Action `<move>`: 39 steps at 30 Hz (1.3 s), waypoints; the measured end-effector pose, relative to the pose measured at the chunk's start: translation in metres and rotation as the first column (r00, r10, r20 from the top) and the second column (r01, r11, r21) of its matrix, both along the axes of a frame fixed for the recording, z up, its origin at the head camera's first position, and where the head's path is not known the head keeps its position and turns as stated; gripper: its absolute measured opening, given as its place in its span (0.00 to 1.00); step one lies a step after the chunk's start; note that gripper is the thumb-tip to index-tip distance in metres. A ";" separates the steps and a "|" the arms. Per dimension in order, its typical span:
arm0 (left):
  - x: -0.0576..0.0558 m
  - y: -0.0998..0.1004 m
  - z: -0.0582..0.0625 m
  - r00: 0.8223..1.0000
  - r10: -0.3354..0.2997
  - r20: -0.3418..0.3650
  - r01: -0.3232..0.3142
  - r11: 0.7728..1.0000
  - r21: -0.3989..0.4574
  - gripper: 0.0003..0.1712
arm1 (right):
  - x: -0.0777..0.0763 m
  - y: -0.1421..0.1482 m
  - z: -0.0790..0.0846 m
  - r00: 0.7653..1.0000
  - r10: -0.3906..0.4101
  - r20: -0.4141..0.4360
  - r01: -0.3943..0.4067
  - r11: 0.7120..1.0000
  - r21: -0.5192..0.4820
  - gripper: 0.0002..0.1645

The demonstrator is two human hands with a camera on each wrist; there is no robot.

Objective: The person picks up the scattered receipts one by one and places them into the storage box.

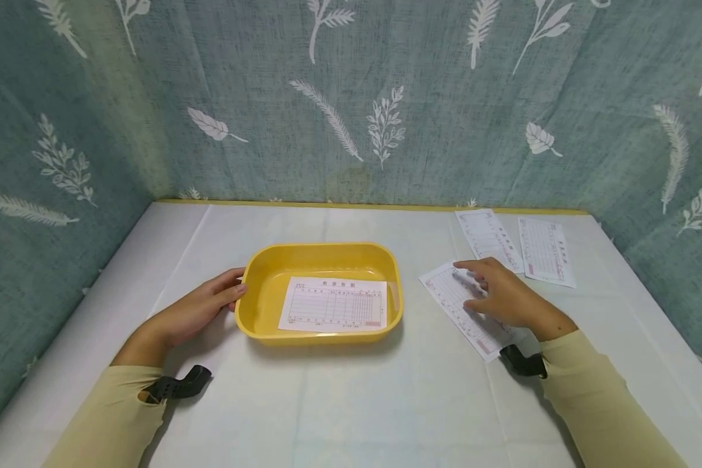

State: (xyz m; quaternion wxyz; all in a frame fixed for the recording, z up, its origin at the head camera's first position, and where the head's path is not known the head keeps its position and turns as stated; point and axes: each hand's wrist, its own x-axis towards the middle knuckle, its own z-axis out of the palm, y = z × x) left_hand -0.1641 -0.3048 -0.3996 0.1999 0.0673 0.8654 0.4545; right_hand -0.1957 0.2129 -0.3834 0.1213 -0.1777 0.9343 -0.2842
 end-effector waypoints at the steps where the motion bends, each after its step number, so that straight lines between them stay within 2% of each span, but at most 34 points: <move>1: 0.000 0.000 0.000 1.000 0.004 0.002 -0.004 1.000 0.002 0.33 | 0.000 0.000 0.000 1.000 0.002 -0.001 -0.002 1.000 0.001 0.43; 12: 0.000 0.000 0.002 1.000 0.006 0.007 -0.006 1.000 0.009 0.34 | -0.001 0.001 -0.006 0.999 0.007 -0.032 -0.006 1.000 0.020 0.45; 19: 0.000 0.001 0.001 1.000 -0.001 -0.004 0.001 1.000 0.010 0.34 | 0.001 -0.003 -0.007 0.998 -0.058 0.018 0.057 0.998 0.034 0.47; 23: 0.001 0.001 0.000 1.000 -0.001 -0.013 0.002 1.000 0.013 0.33 | 0.001 -0.003 -0.008 0.997 -0.072 0.015 0.072 0.997 0.031 0.47; 29: 0.001 0.002 0.000 1.000 0.011 0.012 -0.011 1.000 0.004 0.36 | 0.001 -0.003 -0.009 0.996 -0.088 0.017 0.087 0.996 0.032 0.47; 39: 0.001 0.003 0.002 1.000 0.013 0.020 -0.013 1.000 -0.009 0.38 | 0.001 -0.003 -0.003 0.990 -0.140 -0.017 0.141 0.980 0.144 0.48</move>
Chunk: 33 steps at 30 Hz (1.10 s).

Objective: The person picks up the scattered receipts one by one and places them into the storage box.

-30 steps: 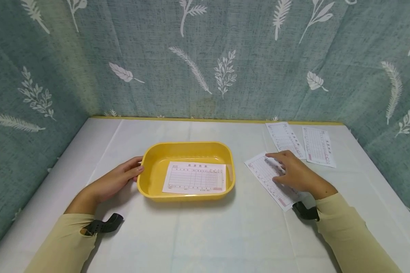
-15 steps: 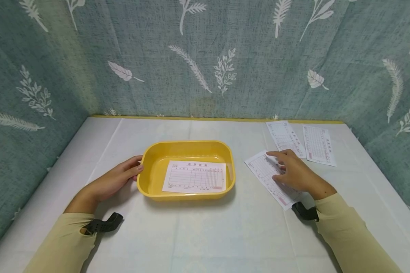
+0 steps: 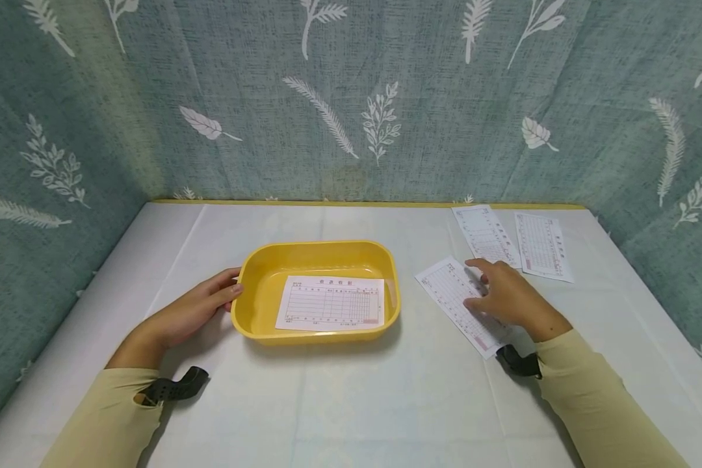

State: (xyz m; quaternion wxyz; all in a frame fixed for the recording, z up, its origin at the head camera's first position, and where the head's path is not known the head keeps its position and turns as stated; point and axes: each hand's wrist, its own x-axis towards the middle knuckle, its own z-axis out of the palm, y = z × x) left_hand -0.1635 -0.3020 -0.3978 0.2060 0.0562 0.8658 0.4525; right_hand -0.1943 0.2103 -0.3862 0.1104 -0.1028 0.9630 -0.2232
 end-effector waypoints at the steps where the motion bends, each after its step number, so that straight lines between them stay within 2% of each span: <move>1: 0.000 0.000 0.000 1.000 -0.002 -0.002 0.002 1.000 -0.002 0.38 | 0.000 0.000 0.000 1.000 -0.004 0.005 0.004 1.000 0.004 0.48; 10: -0.001 -0.001 0.002 1.000 -0.016 -0.020 0.016 0.999 -0.032 0.35 | 0.002 -0.004 0.003 1.000 0.008 0.016 -0.009 1.000 0.014 0.47; 19: 0.000 0.000 0.002 1.000 -0.013 -0.010 0.012 1.000 -0.008 0.37 | 0.002 -0.004 0.001 0.999 0.033 0.006 -0.033 0.999 -0.019 0.45; 24: 0.000 0.000 0.002 1.000 -0.017 -0.012 0.017 1.000 0.013 0.37 | 0.000 -0.004 -0.001 0.999 0.035 0.035 -0.034 0.998 -0.051 0.45; 29: 0.000 -0.001 0.002 0.999 -0.026 -0.021 0.026 1.000 -0.006 0.36 | -0.001 -0.002 -0.002 0.996 0.022 0.081 -0.017 0.997 -0.069 0.45; 33: 0.000 -0.001 0.002 0.999 -0.029 -0.027 0.029 1.000 -0.008 0.35 | -0.001 -0.001 -0.002 0.997 0.026 0.074 -0.021 0.997 -0.073 0.43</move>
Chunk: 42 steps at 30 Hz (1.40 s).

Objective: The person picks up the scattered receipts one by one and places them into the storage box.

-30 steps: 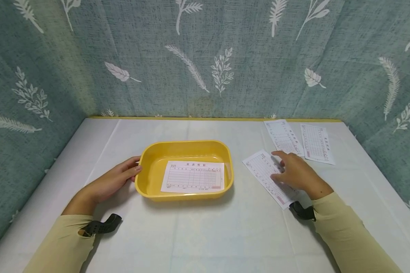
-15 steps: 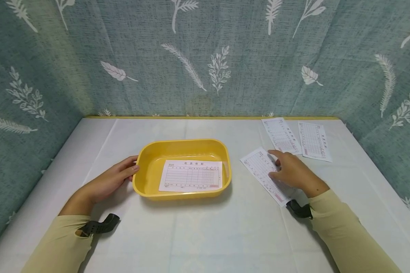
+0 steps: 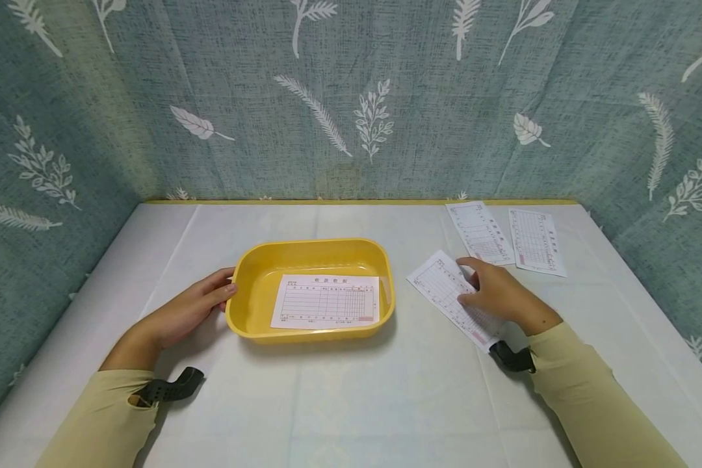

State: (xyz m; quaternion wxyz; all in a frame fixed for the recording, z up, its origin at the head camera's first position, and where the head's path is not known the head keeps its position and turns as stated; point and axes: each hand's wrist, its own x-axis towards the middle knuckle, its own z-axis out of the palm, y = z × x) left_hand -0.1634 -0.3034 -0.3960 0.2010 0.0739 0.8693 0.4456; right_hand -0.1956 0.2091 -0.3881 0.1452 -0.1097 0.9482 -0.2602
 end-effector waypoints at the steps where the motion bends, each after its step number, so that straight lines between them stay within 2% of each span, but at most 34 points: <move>1: 0.000 0.000 0.000 1.000 -0.001 -0.001 0.001 1.000 0.002 0.35 | 0.000 0.000 0.000 1.000 0.005 -0.007 -0.005 1.000 -0.002 0.43; 5: 0.001 0.000 0.000 1.000 0.000 0.000 0.000 1.000 -0.003 0.35 | -0.001 0.001 0.000 0.999 0.020 -0.028 -0.020 1.000 -0.011 0.40; 12: 0.000 0.000 0.000 1.000 0.006 0.011 -0.006 1.000 -0.003 0.36 | 0.000 0.004 0.000 1.000 0.004 0.004 -0.003 0.999 -0.034 0.40; 19: -0.001 0.001 -0.001 1.000 0.009 0.023 -0.010 1.000 0.015 0.36 | 0.000 0.004 0.002 1.000 0.024 -0.013 -0.024 0.999 -0.032 0.26; 27: -0.001 0.001 -0.001 1.000 0.011 0.018 -0.012 1.000 0.008 0.36 | -0.001 0.005 0.000 0.993 0.053 -0.107 -0.057 0.998 -0.033 0.14; 36: -0.003 0.003 0.002 1.000 0.011 -0.002 -0.011 1.000 -0.009 0.36 | 0.001 0.003 0.007 0.986 0.043 -0.164 -0.059 0.994 -0.091 0.13; 42: -0.001 0.002 0.000 1.000 0.014 0.014 -0.014 1.000 -0.001 0.37 | 0.001 0.000 0.008 0.984 0.026 -0.177 -0.047 0.992 -0.117 0.12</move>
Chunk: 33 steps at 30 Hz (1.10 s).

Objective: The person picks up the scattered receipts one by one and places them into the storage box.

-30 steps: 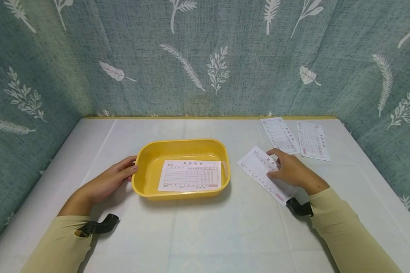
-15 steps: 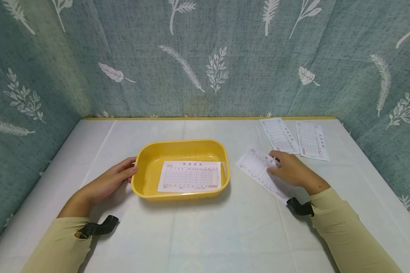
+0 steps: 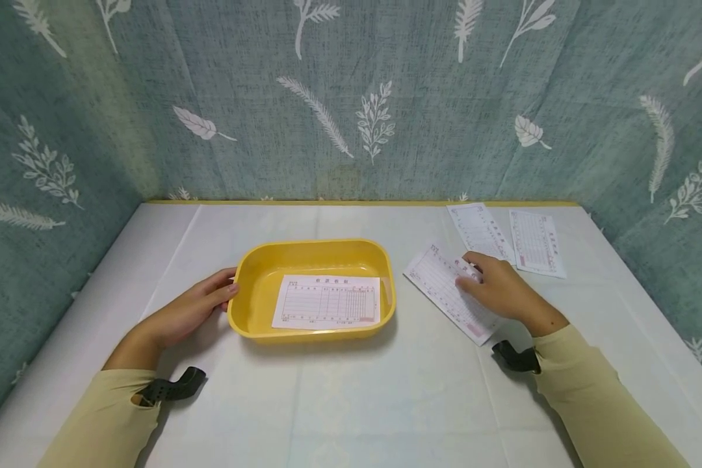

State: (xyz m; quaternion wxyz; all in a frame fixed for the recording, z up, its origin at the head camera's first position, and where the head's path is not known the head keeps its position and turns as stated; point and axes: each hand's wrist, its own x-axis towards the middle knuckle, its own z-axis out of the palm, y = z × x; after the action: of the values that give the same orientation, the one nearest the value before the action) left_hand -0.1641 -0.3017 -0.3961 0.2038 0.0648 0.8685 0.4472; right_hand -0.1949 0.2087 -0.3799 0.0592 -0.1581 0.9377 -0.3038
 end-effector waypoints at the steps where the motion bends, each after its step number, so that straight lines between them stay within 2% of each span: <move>1: 0.000 0.000 0.000 1.000 0.001 0.002 -0.001 1.000 0.005 0.37 | 0.000 0.000 0.000 1.000 -0.004 0.001 0.004 1.000 -0.010 0.13; 9: 0.001 0.000 -0.002 1.000 0.000 -0.005 0.000 1.000 0.009 0.37 | 0.003 -0.003 0.004 0.998 -0.057 0.037 0.058 0.998 -0.035 0.17; 16: 0.002 0.000 -0.001 1.000 -0.009 -0.004 0.009 1.000 0.013 0.37 | 0.004 -0.004 0.007 0.995 -0.096 -0.032 0.095 0.994 -0.051 0.18; 23: 0.001 -0.003 -0.002 0.999 -0.024 0.040 0.018 0.989 0.148 0.33 | 0.007 -0.009 0.013 0.983 -0.166 -0.082 0.157 0.981 -0.110 0.19; 28: 0.001 -0.004 -0.002 0.999 -0.012 0.048 0.004 0.984 0.181 0.33 | 0.009 -0.012 0.017 0.975 -0.186 -0.123 0.163 0.971 -0.173 0.23; 33: 0.001 -0.004 -0.004 0.999 -0.032 0.036 0.023 0.977 0.213 0.33 | 0.012 -0.014 0.018 0.970 -0.184 -0.158 0.148 0.965 -0.215 0.25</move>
State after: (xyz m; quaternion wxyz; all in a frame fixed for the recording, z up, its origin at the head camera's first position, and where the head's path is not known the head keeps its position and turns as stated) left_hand -0.1632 -0.3058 -0.4001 0.2189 0.0895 0.8104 0.5360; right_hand -0.1827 0.1947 -0.3621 -0.0660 -0.1103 0.9135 -0.3860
